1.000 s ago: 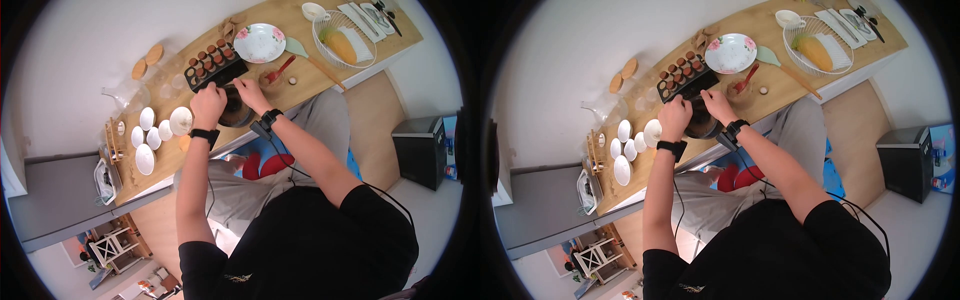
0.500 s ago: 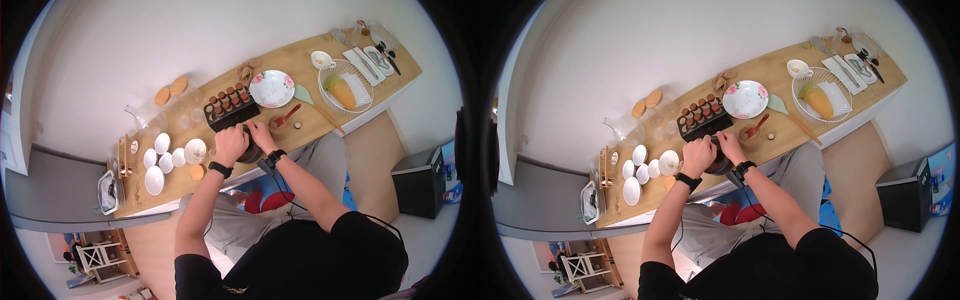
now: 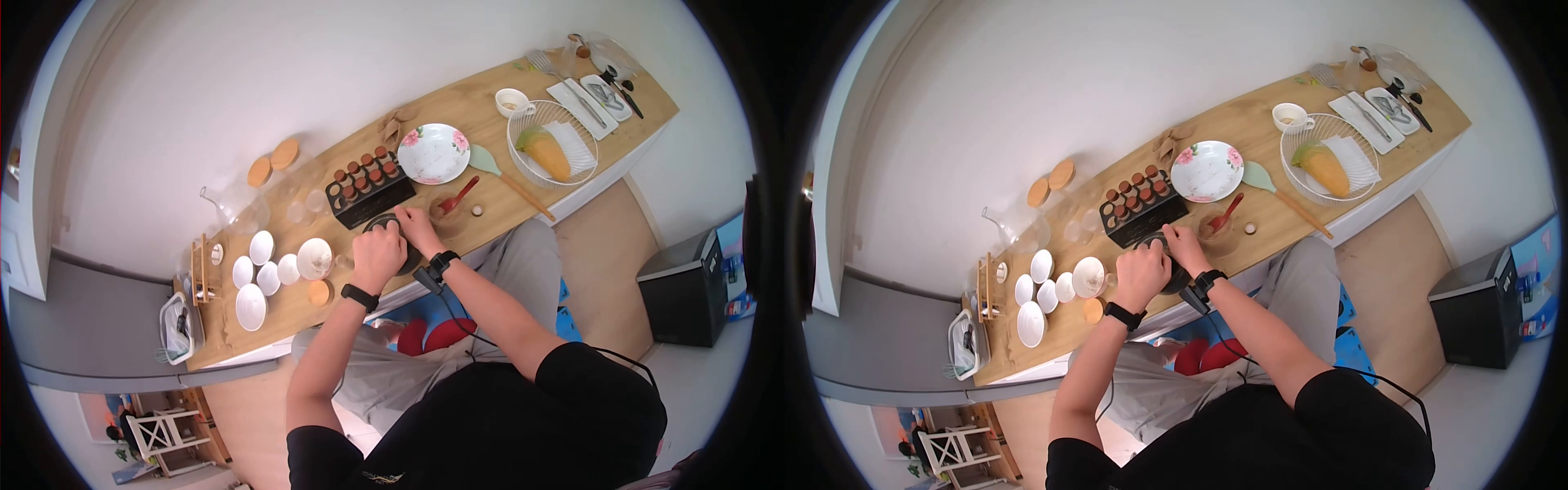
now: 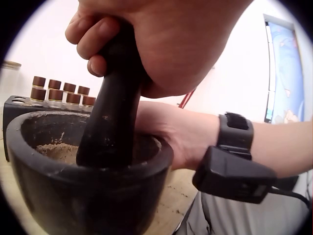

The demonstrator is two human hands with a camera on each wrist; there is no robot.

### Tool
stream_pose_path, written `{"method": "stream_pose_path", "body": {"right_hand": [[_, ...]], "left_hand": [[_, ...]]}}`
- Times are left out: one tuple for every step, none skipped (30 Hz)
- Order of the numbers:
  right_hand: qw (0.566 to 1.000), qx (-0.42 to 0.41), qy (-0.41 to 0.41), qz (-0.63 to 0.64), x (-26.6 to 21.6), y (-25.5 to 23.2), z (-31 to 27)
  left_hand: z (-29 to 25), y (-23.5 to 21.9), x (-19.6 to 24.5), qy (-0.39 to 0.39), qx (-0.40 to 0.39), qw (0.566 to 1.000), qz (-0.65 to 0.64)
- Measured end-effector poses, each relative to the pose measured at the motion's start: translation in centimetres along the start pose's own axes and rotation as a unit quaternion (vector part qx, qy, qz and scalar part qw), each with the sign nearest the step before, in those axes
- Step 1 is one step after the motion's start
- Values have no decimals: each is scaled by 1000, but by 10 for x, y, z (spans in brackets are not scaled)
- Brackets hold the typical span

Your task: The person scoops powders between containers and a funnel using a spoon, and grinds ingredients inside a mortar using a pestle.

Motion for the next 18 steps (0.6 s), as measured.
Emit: {"method": "stream_pose_path", "body": {"right_hand": [[1000, -7, 5, -6, 1, 0, 1], [1000, -10, -18, 9, 5, 2, 3], [1000, -4, -18, 10, 4, 0, 2], [1000, -2, -16, 6, 2, 0, 1], [1000, -1, -15, 1, -1, 0, 1], [1000, 7, -15, -3, 0, 1, 1], [1000, 9, -16, -3, -1, 1, 0], [1000, 5, -8, 0, -1, 1, -1], [1000, 0, 0, 4, -2, 1, -1], [1000, 1, -1, 4, 0, 0, 0], [1000, 5, -10, 3, 2, 1, 0], [1000, 8, -19, 1, 3, 2, 0], [1000, 8, -19, 1, 2, 1, 0], [1000, 11, -22, -5, 1, 1, 0], [999, 14, -26, -12, 0, 1, -1], [1000, 15, -25, -11, 0, 1, -1], [1000, 12, -16, -10, -1, 0, -1], [1000, 10, -9, -10, 1, 0, 0]], "left_hand": [[7, 3, 1, 4, 5, 1000, -7], [16, 5, -4, -4, 2, 1000, -22], [23, 10, -10, 2, 2, 1000, -23], [29, 16, -19, -33, -9, 999, -19], [33, 21, -28, -70, -20, 997, -14], [34, 23, -34, -94, -23, 995, -20], [32, 25, -40, -92, -22, 995, -21], [26, 27, -45, -105, -16, 994, -16], [20, 28, -50, -118, -10, 993, -10], [11, 25, -52, -122, -17, 992, -20], [2, 24, -51, -120, -18, 992, -19], [-6, 17, -47, -118, -28, 993, -11], [-12, 13, -43, -116, -38, 992, -3], [-17, 10, -37, -90, -18, 996, 2], [-16, 6, -30, -90, -20, 996, 2], [-16, 2, -21, -65, -15, 998, 8], [-15, -1, -13, -40, -11, 999, 13], [-11, -3, -5, -27, 12, 999, 20]]}}
Point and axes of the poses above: each hand's wrist, its own z-axis towards the middle knuckle, its own y-axis out of the palm, x = y × z, the point moved 1 cm from there along z, towards the middle knuckle, and after that the axes turned 2 degrees about -x, right-handed, at the moved point
